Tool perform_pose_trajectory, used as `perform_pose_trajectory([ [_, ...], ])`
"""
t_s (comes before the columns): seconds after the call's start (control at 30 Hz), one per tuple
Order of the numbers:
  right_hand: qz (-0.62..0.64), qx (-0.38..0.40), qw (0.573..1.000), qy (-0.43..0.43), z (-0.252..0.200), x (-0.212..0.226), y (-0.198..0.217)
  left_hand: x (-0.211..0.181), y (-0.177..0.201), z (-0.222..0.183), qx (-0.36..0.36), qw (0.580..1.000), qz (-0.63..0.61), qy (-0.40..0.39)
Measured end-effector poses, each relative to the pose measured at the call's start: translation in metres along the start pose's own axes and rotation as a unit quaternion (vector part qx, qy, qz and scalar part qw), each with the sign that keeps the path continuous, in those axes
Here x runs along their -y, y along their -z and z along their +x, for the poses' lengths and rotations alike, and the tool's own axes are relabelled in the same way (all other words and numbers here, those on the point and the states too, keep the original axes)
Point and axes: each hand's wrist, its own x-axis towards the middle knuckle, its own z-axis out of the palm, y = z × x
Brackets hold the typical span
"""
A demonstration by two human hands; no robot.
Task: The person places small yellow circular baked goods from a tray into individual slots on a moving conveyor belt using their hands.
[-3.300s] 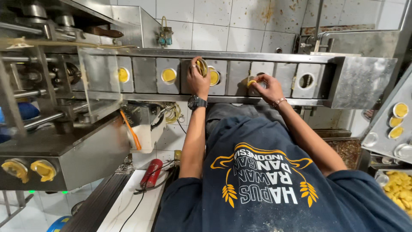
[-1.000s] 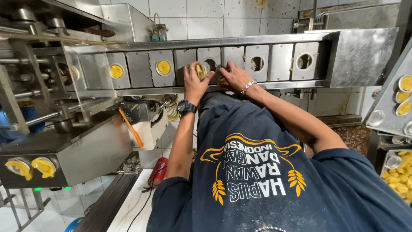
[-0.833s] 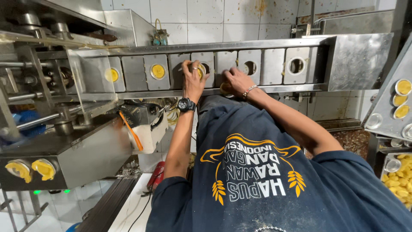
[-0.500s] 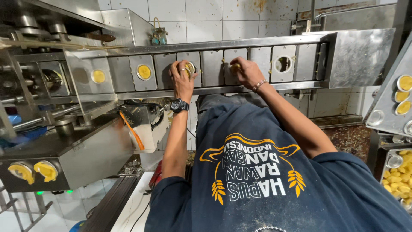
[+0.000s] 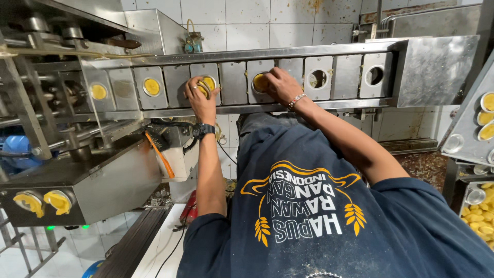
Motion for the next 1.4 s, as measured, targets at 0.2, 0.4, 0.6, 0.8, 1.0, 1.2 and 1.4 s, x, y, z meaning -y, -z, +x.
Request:
perform_pose_trajectory([
  [0.2, -0.114, -0.033, 0.987, 0.104, 0.023, 0.051, 0.042, 0.002, 0.014, 0.008, -0.053, 0.998, 0.015, 0.037],
  [0.4, -0.096, 0.025, 0.994, 0.048, 0.045, 0.055, 0.004, -0.052, 0.014, -0.008, -0.011, 0.997, -0.028, 0.074],
  [0.6, 0.094, 0.084, 0.992, 0.015, 0.053, 0.063, 0.025, -0.075, -0.002, -0.014, 0.086, 0.995, -0.046, 0.024],
  [0.8, 0.244, 0.044, 0.967, -0.067, 0.014, 0.041, 0.07, -0.065, 0.011, -0.005, 0.078, 0.996, -0.03, 0.042],
  [1.0, 0.315, -0.014, 0.916, -0.25, -0.054, -0.013, 0.077, -0.115, 0.006, -0.005, 0.125, 0.99, -0.059, -0.008],
  [1.2, 0.314, -0.053, 0.887, -0.335, -0.097, -0.04, 0.08, -0.154, -0.037, -0.005, 0.218, 0.969, -0.016, -0.114],
  [1.4, 0.356, -0.135, 0.833, -0.401, -0.129, -0.04, 0.109, -0.136, -0.033, -0.009, 0.211, 0.967, 0.028, -0.138],
])
